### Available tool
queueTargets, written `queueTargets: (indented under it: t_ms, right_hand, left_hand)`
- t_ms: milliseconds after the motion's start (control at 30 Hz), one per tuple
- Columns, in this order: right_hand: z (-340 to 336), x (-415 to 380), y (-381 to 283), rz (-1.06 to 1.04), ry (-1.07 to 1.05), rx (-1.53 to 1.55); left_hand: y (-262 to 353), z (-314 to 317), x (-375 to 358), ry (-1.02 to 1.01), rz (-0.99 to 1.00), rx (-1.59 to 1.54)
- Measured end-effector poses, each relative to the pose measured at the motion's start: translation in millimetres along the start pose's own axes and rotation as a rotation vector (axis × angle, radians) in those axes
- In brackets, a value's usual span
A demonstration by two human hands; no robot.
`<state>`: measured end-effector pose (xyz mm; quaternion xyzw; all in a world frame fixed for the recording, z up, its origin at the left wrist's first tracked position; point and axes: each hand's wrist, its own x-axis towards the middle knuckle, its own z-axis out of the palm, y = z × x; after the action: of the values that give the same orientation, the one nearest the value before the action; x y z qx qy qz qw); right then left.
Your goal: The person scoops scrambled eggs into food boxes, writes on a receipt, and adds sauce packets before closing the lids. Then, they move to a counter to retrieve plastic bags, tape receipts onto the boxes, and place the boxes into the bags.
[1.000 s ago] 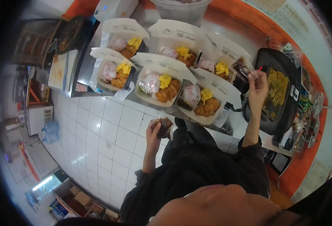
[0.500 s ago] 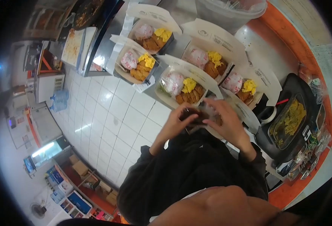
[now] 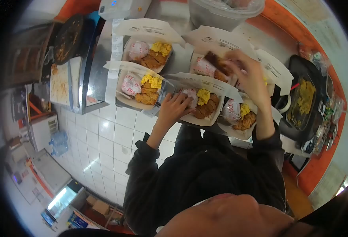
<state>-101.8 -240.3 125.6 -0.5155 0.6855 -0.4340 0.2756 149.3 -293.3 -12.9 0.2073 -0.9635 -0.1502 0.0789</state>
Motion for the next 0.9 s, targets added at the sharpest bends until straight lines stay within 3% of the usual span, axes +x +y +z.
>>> queueTargets:
  t_ms: [33, 100, 167, 233, 300, 367, 433, 500, 533, 600, 700, 733, 800, 900]
  right_hand:
    - [5, 7, 15, 0.017, 0.023, -0.012]
    - [7, 0, 40, -0.111, 0.099, -0.413]
    - [-13, -21, 31, -0.026, 0.199, -0.351]
    - [-37, -65, 21, 0.014, 0.485, -0.248]
    - [-46, -117, 34, 0.144, 0.76, -0.177]
    - [-39, -171, 54, 0.359, 0.889, -0.149]
    - [-13, -217, 83, 0.484, 0.811, -0.195]
    - [18, -249, 97, 0.741, 0.593, -0.421]
    - [29, -256, 107, 0.756, 0.562, -0.331]
    - [46, -264, 125, 0.72, 0.533, -0.304]
    - [47, -269, 118, 0.671, 0.542, -0.327]
    - [44, -274, 115, 0.636, 0.541, -0.282]
    - [38, -287, 119, 0.535, 0.61, -0.268]
    - [10, -311, 138, 0.555, 0.691, -0.272]
  left_hand:
    - [5, -9, 6, -0.004, 0.028, -0.013]
    - [22, -29, 20, 0.229, 0.131, -0.022]
    - [31, -19, 19, 0.238, 0.22, -0.12]
    - [42, -12, 24, 0.245, 0.295, -0.205]
    - [64, -7, 43, 0.309, 0.289, -0.263]
    - [91, -26, 81, 0.336, 0.287, -0.235]
    - [113, -33, 117, 0.324, 0.311, -0.225]
    - [128, -22, 149, 0.322, 0.525, -0.079]
    - [132, -11, 158, 0.315, 0.534, -0.077]
    - [136, 8, 166, 0.105, 0.685, 0.045]
    - [142, 5, 161, 0.238, 0.732, -0.017]
    - [144, 1, 156, 0.139, 0.68, 0.001]
    - [161, -2, 148, 0.141, 0.709, 0.006]
    - [194, 0, 131, 0.152, 0.715, -0.045]
